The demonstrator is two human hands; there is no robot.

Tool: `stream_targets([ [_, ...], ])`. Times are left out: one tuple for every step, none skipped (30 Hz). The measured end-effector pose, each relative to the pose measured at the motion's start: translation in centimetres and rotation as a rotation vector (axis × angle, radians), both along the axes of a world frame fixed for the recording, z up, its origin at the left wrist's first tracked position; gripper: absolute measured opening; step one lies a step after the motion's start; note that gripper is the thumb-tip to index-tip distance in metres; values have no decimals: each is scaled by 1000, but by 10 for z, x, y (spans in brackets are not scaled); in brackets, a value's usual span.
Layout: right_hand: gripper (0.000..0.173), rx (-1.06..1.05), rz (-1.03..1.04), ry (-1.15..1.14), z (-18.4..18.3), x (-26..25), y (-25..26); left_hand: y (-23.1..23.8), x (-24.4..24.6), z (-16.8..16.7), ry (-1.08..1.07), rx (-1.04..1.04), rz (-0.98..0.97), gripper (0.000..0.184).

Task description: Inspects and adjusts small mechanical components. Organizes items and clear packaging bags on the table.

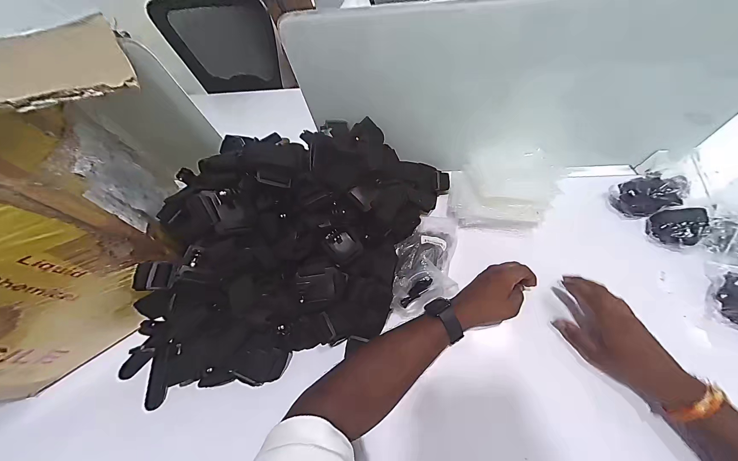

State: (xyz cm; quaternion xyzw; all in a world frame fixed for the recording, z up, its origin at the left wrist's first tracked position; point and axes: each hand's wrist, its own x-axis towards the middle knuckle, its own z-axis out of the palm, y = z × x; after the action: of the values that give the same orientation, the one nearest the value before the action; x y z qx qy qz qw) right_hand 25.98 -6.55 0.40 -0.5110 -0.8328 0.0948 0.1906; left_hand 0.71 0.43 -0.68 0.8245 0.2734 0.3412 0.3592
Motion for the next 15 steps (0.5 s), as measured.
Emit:
stream_targets([
  [73,-4,-29,-16,-9,16,-22,-1,0,1,16,11,11,24],
  [75,-1,-49,-22,-15,28,-40,-1,-1,2,29,26,23,24],
  [73,11,-67,-25,-20,36,-57,-3,0,1,43,46,35,24],
  [70,23,-92,-31,-23,41,-74,-5,1,1,57,68,42,24],
  [66,36,-118,-37,-25,45,-87,-6,3,1,68,95,48,23],
  [63,45,-142,-41,-25,47,-97,-6,4,1,81,126,56,23],
  [62,48,-164,-37,-26,48,-107,-8,5,-1,93,152,68,23],
  [61,50,-185,-31,-27,48,-116,-9,5,-1,108,176,81,22],
  [61,62,-201,-23,-28,50,-124,-11,5,-1,129,192,94,23],
  [62,74,-217,-18,-29,51,-130,-13,6,1,160,201,110,23],
  [62,80,-232,-13,-30,52,-136,-15,6,3,193,206,137,24],
  [63,75,-247,-1,-30,53,-140,-18,7,4,219,205,177,24],
  [65,57,-265,22,-29,53,-144,-20,8,5,226,188,230,26],
  [68,39,-285,60,-27,52,-144,-21,8,5,198,154,306,27],
  [70,11,-302,110,-22,51,-142,-19,6,6,142,100,409,29],
])
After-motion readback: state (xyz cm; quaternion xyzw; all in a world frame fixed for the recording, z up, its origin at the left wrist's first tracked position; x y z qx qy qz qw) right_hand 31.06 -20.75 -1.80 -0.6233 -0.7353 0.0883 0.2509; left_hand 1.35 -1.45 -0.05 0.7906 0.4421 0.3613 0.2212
